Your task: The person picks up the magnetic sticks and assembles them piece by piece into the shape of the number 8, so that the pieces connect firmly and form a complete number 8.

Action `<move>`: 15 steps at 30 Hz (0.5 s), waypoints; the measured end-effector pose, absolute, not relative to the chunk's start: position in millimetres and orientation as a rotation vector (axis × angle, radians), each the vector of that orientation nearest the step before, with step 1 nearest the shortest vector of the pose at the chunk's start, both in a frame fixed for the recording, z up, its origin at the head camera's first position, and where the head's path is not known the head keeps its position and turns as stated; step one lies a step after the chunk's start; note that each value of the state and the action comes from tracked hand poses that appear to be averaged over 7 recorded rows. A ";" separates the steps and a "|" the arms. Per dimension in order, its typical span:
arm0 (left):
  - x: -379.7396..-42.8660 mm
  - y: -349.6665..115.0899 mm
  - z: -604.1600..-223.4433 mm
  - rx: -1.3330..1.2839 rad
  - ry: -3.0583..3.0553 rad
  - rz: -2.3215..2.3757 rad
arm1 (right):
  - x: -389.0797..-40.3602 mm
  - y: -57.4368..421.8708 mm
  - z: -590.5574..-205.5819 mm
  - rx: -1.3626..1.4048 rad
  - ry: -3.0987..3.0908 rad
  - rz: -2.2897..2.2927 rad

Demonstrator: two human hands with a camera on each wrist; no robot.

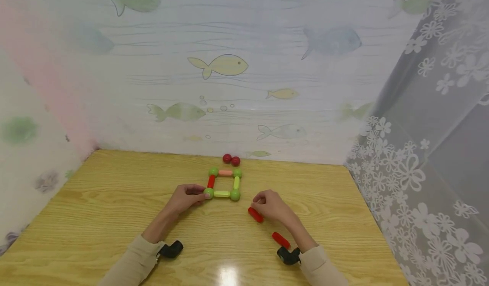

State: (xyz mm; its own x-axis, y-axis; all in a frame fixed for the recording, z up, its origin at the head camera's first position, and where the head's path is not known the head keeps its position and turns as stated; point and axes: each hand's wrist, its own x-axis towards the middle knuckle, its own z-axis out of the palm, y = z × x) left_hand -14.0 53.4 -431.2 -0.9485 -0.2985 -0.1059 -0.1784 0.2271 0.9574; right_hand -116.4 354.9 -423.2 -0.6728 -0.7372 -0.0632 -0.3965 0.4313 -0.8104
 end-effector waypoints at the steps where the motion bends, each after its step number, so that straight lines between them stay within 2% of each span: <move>1: -13.8 53.7 -431.2 0.466 -2.380 -1.835 | -115.1 360.0 -422.9 -0.981 2.271 -1.125; 6: -12.5 54.0 -431.7 0.469 -2.380 -1.834 | -109.1 390.0 -421.7 -1.052 2.222 -1.110; 15: -8.4 57.5 -429.9 0.491 -2.354 -1.843 | -99.6 440.1 -426.3 -0.999 2.053 -1.057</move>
State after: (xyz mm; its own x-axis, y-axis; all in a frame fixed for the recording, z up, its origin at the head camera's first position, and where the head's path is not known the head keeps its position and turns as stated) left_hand -8.4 57.5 -429.9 -0.9414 -0.3188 -0.1100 -0.1832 0.2097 0.9604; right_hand -99.6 440.1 -426.3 -0.5251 -0.8326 -0.1761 -0.3404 0.3951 -0.8533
